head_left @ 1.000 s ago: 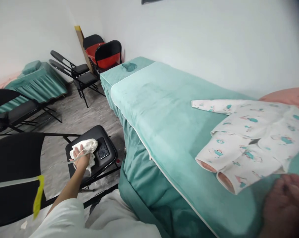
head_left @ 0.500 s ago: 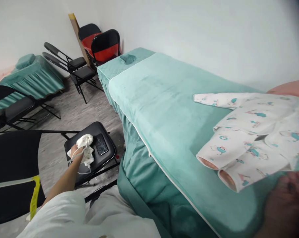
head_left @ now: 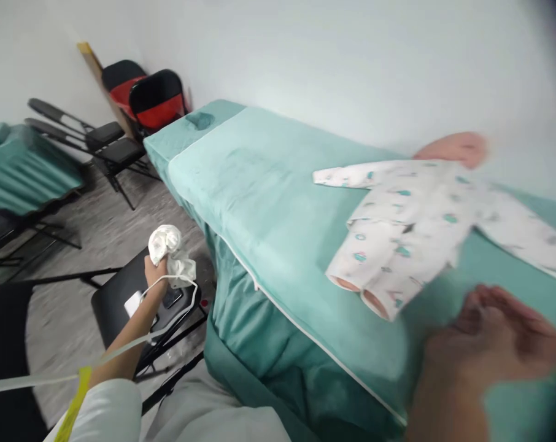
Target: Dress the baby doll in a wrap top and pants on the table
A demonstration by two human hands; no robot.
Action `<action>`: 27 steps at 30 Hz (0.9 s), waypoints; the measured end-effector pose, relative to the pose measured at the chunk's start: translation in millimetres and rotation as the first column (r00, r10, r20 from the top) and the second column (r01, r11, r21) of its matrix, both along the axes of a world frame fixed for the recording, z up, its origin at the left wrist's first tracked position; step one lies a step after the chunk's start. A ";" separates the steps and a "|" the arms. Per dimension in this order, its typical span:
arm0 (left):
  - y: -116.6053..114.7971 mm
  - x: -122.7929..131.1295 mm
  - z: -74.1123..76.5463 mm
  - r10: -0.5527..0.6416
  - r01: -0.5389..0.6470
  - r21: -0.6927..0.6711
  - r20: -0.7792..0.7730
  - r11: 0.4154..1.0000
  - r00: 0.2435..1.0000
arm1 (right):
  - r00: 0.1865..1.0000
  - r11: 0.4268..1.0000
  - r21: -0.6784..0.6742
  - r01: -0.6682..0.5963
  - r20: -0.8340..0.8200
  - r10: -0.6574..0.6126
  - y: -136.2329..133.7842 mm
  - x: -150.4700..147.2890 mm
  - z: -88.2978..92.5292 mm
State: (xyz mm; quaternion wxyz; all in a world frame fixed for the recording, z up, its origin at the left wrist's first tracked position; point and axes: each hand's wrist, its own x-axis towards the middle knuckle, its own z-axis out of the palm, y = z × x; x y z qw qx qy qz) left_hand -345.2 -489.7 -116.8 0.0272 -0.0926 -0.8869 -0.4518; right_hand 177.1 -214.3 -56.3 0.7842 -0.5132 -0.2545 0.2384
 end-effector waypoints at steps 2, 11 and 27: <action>38.5 32.4 -0.5 -0.152 0.150 0.061 0.019 0.987 0.988 | 0.998 0.986 0.161 -0.051 0.030 0.047 -27.2 -12.1 4.8; 165.7 220.6 75.1 -0.640 0.549 0.533 -0.018 0.644 0.768 | 0.336 0.448 -0.168 -0.878 0.449 0.828 -100.8 -84.7 28.9; 205.4 345.1 134.4 -0.998 0.596 0.800 0.053 0.066 0.039 | 0.765 0.879 0.030 -0.476 0.506 0.397 -49.4 -70.0 62.3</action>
